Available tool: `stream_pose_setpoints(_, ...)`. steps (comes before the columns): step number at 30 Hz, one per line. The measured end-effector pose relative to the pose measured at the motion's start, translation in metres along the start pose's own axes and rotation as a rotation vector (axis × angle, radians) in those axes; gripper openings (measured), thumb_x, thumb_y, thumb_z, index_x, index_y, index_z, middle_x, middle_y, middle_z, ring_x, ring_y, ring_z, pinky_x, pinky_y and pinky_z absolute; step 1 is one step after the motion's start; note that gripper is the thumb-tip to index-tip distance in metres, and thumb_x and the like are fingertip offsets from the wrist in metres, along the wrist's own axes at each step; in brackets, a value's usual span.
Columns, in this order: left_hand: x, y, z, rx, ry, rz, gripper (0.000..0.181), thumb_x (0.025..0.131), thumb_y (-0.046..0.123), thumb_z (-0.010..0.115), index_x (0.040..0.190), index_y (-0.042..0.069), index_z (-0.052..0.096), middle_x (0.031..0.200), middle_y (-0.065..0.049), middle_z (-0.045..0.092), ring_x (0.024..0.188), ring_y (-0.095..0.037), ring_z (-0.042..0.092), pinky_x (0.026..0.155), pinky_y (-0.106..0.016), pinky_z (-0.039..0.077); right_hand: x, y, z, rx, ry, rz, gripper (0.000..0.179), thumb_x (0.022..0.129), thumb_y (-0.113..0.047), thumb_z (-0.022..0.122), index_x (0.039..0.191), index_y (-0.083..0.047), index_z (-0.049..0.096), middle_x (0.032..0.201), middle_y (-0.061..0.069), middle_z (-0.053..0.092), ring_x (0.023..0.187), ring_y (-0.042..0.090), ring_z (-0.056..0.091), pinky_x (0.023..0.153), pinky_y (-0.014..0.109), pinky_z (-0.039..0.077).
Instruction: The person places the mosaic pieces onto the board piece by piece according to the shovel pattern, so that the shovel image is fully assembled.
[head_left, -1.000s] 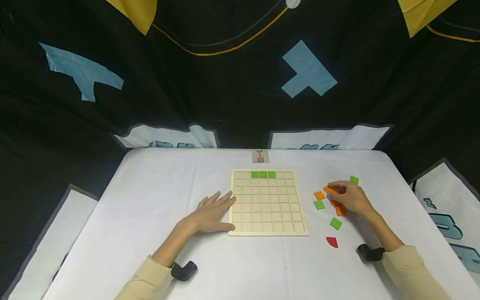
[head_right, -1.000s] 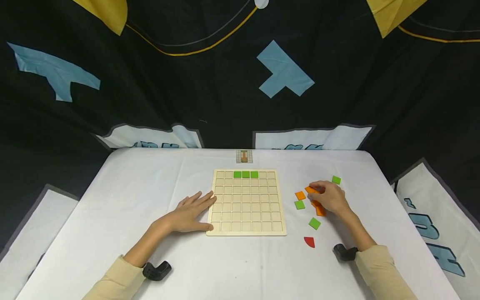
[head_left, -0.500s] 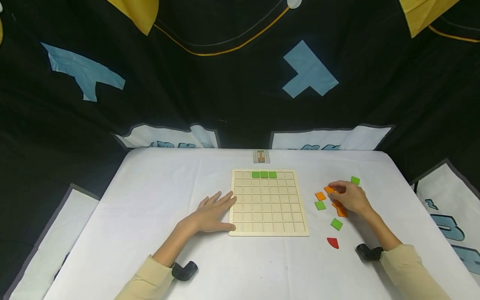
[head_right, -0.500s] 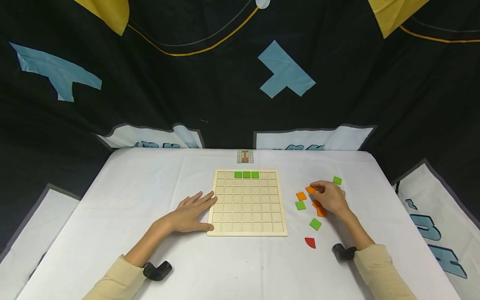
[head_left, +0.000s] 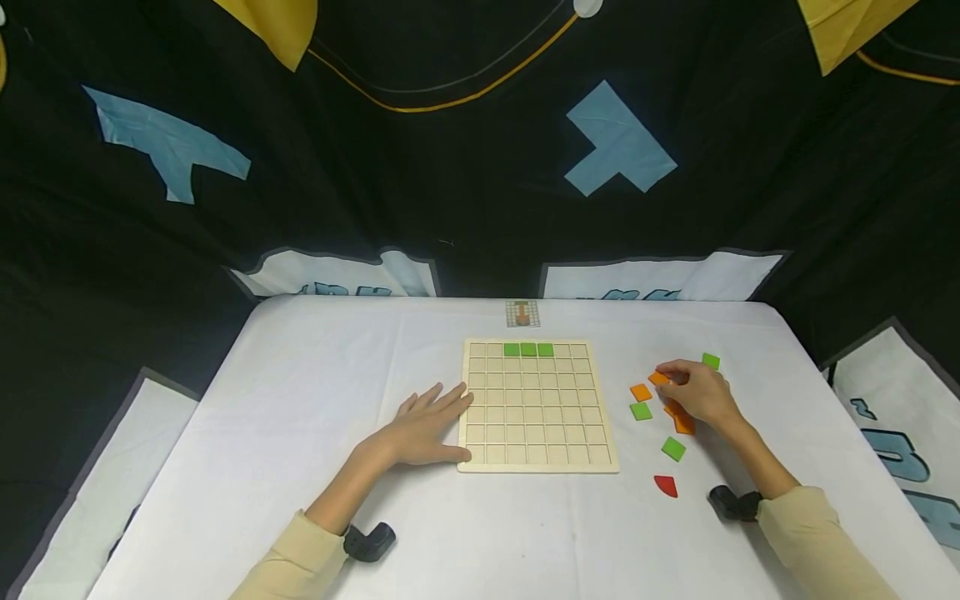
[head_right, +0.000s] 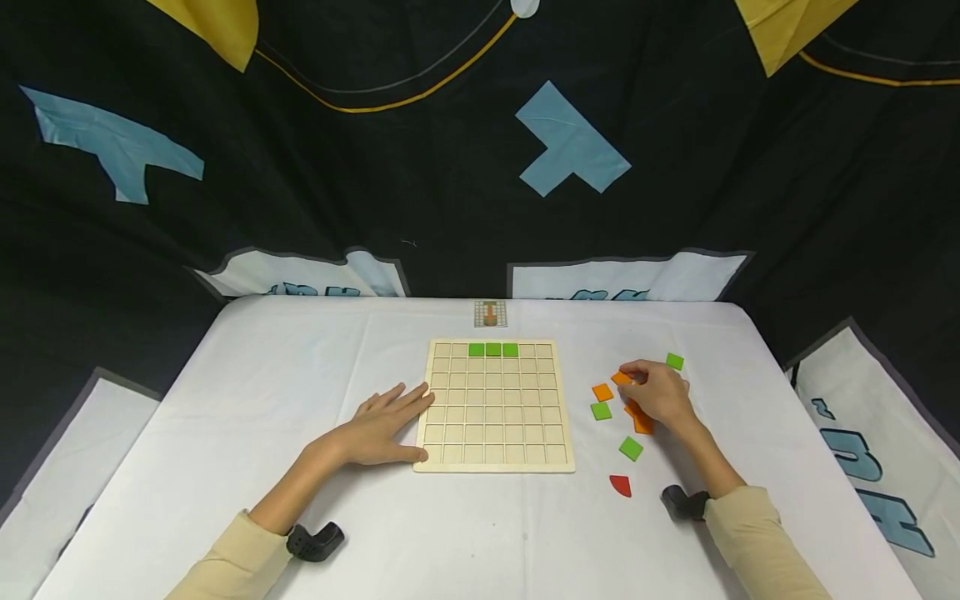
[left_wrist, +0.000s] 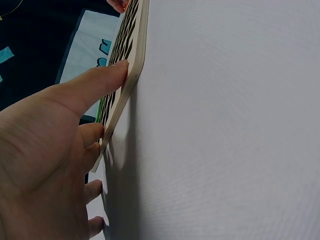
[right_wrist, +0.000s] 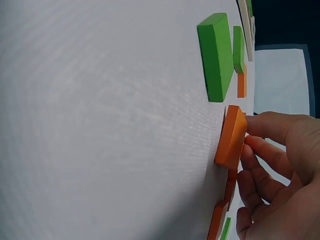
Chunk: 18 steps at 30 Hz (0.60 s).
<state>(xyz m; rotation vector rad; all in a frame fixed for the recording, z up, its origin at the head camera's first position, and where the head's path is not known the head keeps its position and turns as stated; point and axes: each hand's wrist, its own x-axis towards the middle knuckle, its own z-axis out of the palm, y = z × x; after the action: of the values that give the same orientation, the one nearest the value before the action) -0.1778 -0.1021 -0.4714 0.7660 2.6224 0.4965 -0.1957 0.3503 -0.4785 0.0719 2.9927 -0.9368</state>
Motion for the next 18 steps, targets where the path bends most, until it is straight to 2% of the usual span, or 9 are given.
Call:
stream_pose_setpoints(3,0.0,0.001,0.0,-0.002,0.0,-0.002,0.09,0.088,0.057,0.067,0.158,0.013,0.031,0.165,-0.004,0.018,0.15,-0.039,0.009,0.115,-0.064,0.007,0.0,-0.002,0.0,0.013,0.0,0.001,0.034,0.091,-0.011,0.07,0.12,0.005,0.067,0.108,0.023,0.067,0.096,0.035,0.059,0.069,0.028,0.051)
stream_pose_setpoints(8,0.0,0.001,-0.001,-0.002,-0.003,0.0,0.09,0.088,0.056,0.067,0.158,0.013,0.031,0.165,-0.005,0.018,0.15,-0.039,0.009,0.115,-0.065,0.007,0.002,-0.008,0.0,0.04,-0.004,-0.001,0.036,0.09,-0.008,0.068,0.122,0.008,0.065,0.116,0.025,0.065,0.099,0.037,0.058,0.081,0.041,0.056)
stream_pose_setpoints(12,0.0,0.001,-0.001,0.0,-0.003,0.0,0.09,0.088,0.056,0.067,0.158,0.013,0.031,0.165,-0.005,0.018,0.15,-0.04,0.009,0.115,-0.065,0.008,0.006,-0.018,0.0,0.042,0.001,-0.011,0.037,0.091,-0.013,0.072,0.122,0.007,0.066,0.119,0.025,0.064,0.104,0.039,0.058,0.082,0.044,0.056)
stream_pose_setpoints(18,0.0,0.002,-0.002,0.002,-0.005,-0.003,0.09,0.088,0.056,0.067,0.158,0.013,0.031,0.165,-0.005,0.018,0.15,-0.039,0.009,0.115,-0.064,0.008,0.011,-0.039,0.003,0.062,-0.018,-0.022,0.037,0.091,-0.014,0.071,0.124,0.002,0.068,0.125,0.024,0.063,0.114,0.041,0.052,0.076,0.042,0.055)
